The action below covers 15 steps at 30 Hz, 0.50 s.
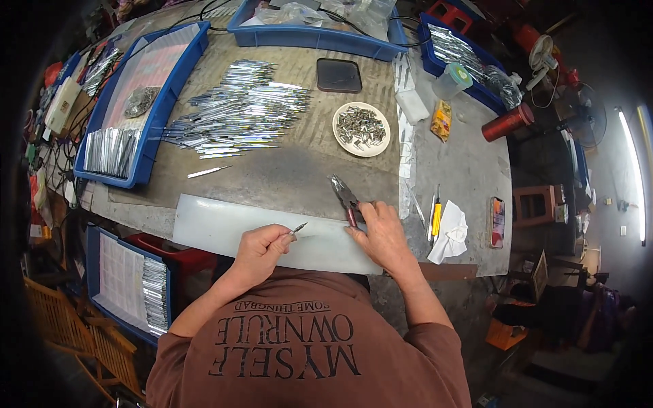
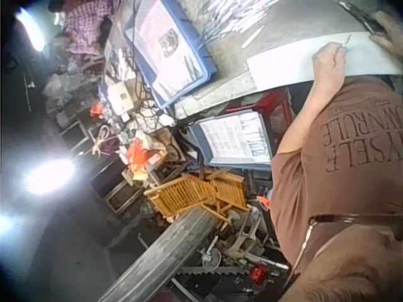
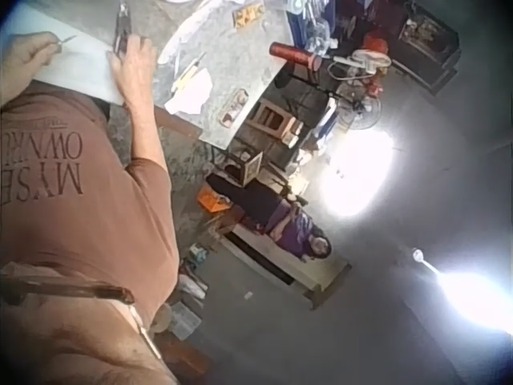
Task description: The person assembles small metal components by hand, using needle-nose pliers for precision.
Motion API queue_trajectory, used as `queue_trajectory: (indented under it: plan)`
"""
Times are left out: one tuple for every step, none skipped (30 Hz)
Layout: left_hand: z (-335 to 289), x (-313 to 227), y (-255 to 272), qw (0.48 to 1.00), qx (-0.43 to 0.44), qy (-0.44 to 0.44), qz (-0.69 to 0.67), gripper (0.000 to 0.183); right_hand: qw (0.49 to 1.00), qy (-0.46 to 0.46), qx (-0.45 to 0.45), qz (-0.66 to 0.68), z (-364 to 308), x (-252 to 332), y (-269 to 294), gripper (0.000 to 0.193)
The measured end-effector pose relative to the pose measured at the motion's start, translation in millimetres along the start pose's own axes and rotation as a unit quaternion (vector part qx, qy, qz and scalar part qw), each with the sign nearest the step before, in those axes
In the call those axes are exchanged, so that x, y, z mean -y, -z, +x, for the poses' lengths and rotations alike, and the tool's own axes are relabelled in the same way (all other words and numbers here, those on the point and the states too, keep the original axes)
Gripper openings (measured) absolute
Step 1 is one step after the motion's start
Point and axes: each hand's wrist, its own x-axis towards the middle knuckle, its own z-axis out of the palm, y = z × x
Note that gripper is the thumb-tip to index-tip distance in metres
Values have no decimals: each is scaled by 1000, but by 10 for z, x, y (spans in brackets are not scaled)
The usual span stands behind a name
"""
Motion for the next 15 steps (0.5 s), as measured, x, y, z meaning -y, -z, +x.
queue_trajectory:
  plan:
    - [1, -10, 3, 1000, -5, -1, -8, 11, 1000, -3, 8, 0, 5, -5, -2, 39]
    - [-1, -5, -1, 1000, -3, -1, -8, 11, 1000, -4, 7, -1, 14, -5, 10, 39]
    - [-11, 12, -7, 1000, -6, 2, -19, 11, 1000, 0, 22, -9, 32, -5, 22, 38]
    - [-17, 22, -9, 999, -9, 5, -31, 11, 999, 5, 37, -17, 49, -4, 36, 37]
    - [-18, 17, -5, 999, -9, 5, -30, 11, 999, 5, 36, -16, 64, -1, 52, 37]
    - [-22, 8, 0, 999, -8, 8, -30, 11, 998, 7, 57, -12, 78, 5, 74, 35]
    - [-25, 2, 4, 999, -7, 11, -29, 11, 997, 9, 77, -7, 92, 14, 94, 35]
    - [-28, 11, 0, 999, -8, 11, -29, 11, 997, 9, 77, -7, 105, 30, 116, 35]
    - [-31, 26, -5, 999, -7, 10, -33, 10, 995, 11, 96, -20, 120, 51, 137, 32]
    - [-35, 33, -8, 999, -6, 9, -37, 10, 993, 14, 115, -33, 132, 68, 148, 29]
    - [-40, 29, -7, 999, -7, 9, -37, 10, 993, 14, 115, -33, 143, 83, 146, 29]
    - [-39, 24, -4, 999, -4, 8, -37, 10, 992, 9, 117, -46, 156, 98, 141, 29]
    - [-38, 22, -2, 999, -2, 8, -37, 10, 991, 3, 118, -59, 166, 105, 138, 30]
    - [-38, 33, -4, 999, -2, 7, -37, 10, 991, 3, 118, -60, 172, 98, 142, 30]
    - [-47, 50, -8, 999, -7, 2, -38, 10, 993, -4, 113, -45, 179, 85, 149, 30]
